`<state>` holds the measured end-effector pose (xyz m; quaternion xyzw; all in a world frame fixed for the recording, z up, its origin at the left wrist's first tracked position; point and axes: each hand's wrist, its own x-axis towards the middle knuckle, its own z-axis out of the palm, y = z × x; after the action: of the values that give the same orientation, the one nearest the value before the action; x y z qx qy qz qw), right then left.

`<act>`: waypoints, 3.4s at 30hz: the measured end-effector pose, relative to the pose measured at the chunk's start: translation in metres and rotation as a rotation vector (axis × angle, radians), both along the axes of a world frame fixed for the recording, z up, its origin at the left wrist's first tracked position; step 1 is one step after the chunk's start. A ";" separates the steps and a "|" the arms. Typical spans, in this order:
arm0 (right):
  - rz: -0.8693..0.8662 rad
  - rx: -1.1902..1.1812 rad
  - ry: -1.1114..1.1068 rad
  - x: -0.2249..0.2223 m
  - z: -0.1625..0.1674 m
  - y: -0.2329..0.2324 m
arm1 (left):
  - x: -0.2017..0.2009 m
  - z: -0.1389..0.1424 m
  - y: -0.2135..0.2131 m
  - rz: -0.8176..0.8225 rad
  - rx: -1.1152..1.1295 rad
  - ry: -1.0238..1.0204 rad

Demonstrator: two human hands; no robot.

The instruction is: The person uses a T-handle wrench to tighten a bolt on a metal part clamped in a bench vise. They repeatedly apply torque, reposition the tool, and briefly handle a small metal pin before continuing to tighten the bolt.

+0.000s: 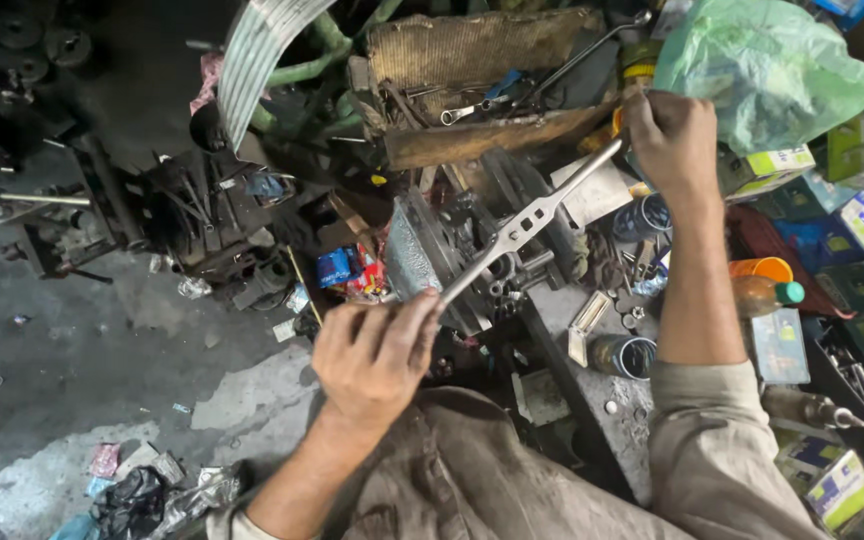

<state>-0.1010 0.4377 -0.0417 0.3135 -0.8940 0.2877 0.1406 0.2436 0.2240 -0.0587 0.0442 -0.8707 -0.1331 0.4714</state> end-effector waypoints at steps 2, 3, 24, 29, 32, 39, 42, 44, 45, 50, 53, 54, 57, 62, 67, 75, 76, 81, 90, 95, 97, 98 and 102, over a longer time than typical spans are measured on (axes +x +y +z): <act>-0.032 -0.045 0.035 0.001 -0.008 0.004 | -0.002 0.000 -0.003 -0.019 0.000 0.025; -0.069 -0.045 0.015 0.003 -0.011 0.008 | -0.003 0.002 -0.006 -0.042 -0.002 0.033; -0.704 -0.195 -0.149 0.256 -0.032 0.058 | -0.184 0.037 -0.136 -0.688 0.653 -0.158; -0.616 -0.354 -0.287 0.256 -0.029 0.060 | -0.175 0.041 -0.139 -0.745 0.417 -0.255; -0.673 -0.334 -0.358 0.254 -0.024 0.063 | -0.174 0.041 -0.135 -0.592 0.330 -0.073; -0.688 -0.224 -0.295 0.256 -0.015 0.063 | -0.184 0.041 -0.129 -0.603 0.544 0.086; -0.747 -0.168 -0.272 0.265 -0.018 0.059 | -0.194 0.038 -0.133 -0.643 0.475 0.104; -0.807 -0.126 -0.290 0.276 -0.018 0.053 | -0.205 0.033 -0.137 -0.675 0.488 0.098; -0.837 -0.099 -0.309 0.283 -0.017 0.049 | -0.211 0.030 -0.137 -0.690 0.501 0.092; -0.845 -0.051 -0.252 0.335 -0.005 0.011 | -0.278 0.018 -0.127 -0.865 0.533 0.023; -0.935 -0.052 -0.315 0.365 -0.002 -0.018 | -0.330 0.012 -0.099 -1.057 0.670 0.080; -0.997 -0.042 -0.414 0.372 -0.001 -0.025 | -0.340 0.010 -0.093 -1.133 0.713 0.117; -1.034 -0.009 -0.521 0.382 -0.002 -0.031 | -0.348 0.006 -0.086 -1.182 0.773 0.009; -0.851 -0.099 -0.243 0.378 -0.014 -0.022 | -0.313 0.035 -0.101 -1.004 0.390 -0.656; -0.831 -0.086 0.065 0.330 -0.030 0.014 | -0.242 0.073 -0.130 -0.714 0.031 -1.250; -0.442 -0.152 0.150 0.153 -0.045 0.058 | -0.077 0.067 -0.125 -0.650 0.342 -1.099; -0.352 -0.141 0.172 0.129 -0.043 0.056 | -0.061 0.062 -0.111 -0.602 0.361 -1.133; 0.062 -0.308 0.062 0.026 -0.039 0.013 | -0.004 0.025 -0.049 -0.757 1.215 -1.278; 0.317 -0.067 0.072 -0.038 -0.026 -0.075 | 0.004 0.001 0.035 -1.222 1.793 -1.087; -0.028 -0.010 0.001 0.027 -0.001 0.038 | 0.002 0.003 -0.072 -0.683 1.043 -1.057; -0.217 0.013 -0.073 0.078 -0.010 0.075 | -0.011 0.009 -0.101 -0.576 0.519 -0.573; -0.208 0.007 -0.038 0.104 -0.016 0.089 | -0.022 0.014 -0.111 -0.524 0.375 -0.395; -0.414 -0.088 -0.148 0.202 -0.034 0.102 | -0.126 0.022 -0.121 -0.745 0.877 -0.071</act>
<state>0.1006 0.5397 -0.0754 0.0950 -0.9337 0.3137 0.1444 0.1174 0.1029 -0.0363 -0.0697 -0.7063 -0.6370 0.3010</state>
